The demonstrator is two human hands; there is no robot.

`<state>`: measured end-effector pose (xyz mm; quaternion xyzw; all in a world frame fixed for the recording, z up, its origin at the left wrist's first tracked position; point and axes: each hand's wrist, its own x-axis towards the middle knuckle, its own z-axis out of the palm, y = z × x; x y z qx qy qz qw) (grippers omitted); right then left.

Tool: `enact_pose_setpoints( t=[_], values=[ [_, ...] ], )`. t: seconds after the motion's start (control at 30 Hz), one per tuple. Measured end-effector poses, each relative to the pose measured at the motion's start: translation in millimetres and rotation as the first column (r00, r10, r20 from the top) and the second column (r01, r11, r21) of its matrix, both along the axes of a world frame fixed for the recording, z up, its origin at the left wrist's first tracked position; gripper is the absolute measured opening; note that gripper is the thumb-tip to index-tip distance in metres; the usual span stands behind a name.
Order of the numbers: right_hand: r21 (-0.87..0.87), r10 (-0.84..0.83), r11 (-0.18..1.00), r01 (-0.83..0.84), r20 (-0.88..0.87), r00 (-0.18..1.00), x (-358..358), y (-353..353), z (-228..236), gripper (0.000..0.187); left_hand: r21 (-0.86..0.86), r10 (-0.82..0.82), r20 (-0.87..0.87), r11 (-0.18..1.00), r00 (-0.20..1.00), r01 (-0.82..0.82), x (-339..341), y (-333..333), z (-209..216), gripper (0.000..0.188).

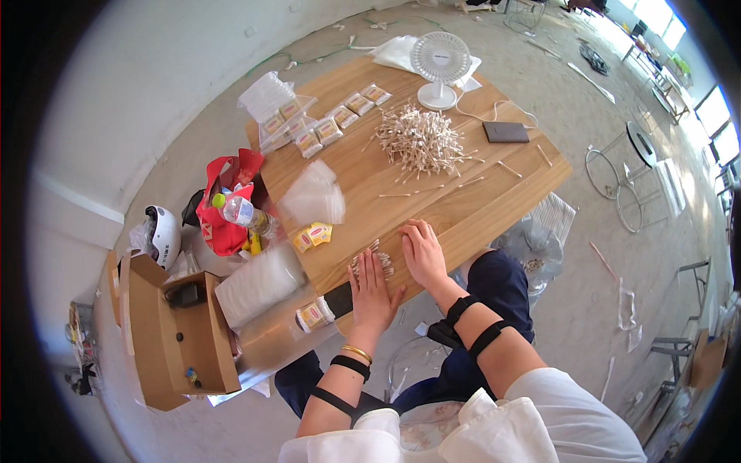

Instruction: Organizing and packing cotton swabs into small plastic bags.

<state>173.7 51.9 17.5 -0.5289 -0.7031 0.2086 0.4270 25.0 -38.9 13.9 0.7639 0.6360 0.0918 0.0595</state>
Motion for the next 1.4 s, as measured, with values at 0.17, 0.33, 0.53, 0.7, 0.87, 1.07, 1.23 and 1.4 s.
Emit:
enact_pose_setpoints(
  t=[0.17, 0.33, 0.53, 0.7, 0.87, 1.07, 1.23, 1.4],
  values=[
    [0.009, 0.001, 1.000, -0.002, 0.008, 1.000, 3.5, 0.7, -2.4, 0.016, -0.069, -0.022, -0.001, 0.997, 1.000, 0.022, 8.1, -19.8, 9.2, 0.098],
    [0.009, 0.009, 1.000, -0.009, 0.009, 1.000, 0.3, -0.7, 1.1, 0.016, -0.016, 0.003, -0.048, 1.000, 0.999, -0.004, 2.4, -13.2, 0.5, 0.096],
    [0.033, 0.004, 0.999, -0.006, 0.034, 0.999, 1.9, 0.9, -2.0, 0.016, 0.020, 0.041, -0.031, 0.999, 0.999, -0.041, -4.4, 21.8, -2.5, 0.092],
    [0.011, 0.021, 1.000, -0.021, 0.009, 1.000, 1.9, 0.0, 3.1, 0.017, 0.034, 0.096, -0.160, 0.995, 0.983, -0.091, -7.5, 43.7, -4.6, 0.094],
    [0.006, 0.013, 1.000, -0.013, 0.010, 1.000, 0.6, -0.3, 0.2, 0.018, -0.001, 0.168, -0.201, 0.985, 0.965, -0.172, -5.0, 58.1, 1.3, 0.095],
    [0.003, 0.017, 1.000, -0.017, -0.008, 1.000, 1.2, 0.3, -1.6, 0.018, 0.001, 0.087, -0.077, 0.996, 0.993, -0.087, -4.5, 37.8, -4.3, 0.095],
    [0.006, 0.005, 1.000, -0.005, 0.015, 1.000, 3.9, 0.2, -2.0, 0.017, 0.005, 0.045, -0.008, 0.999, 0.999, -0.045, 4.7, 15.9, -1.6, 0.092],
    [0.010, 0.004, 1.000, -0.004, 0.007, 1.000, 3.5, 0.8, -1.1, 0.017, 0.004, 0.034, 0.016, 0.999, 0.999, -0.034, 1.0, 16.4, -3.0, 0.089]
  ],
)
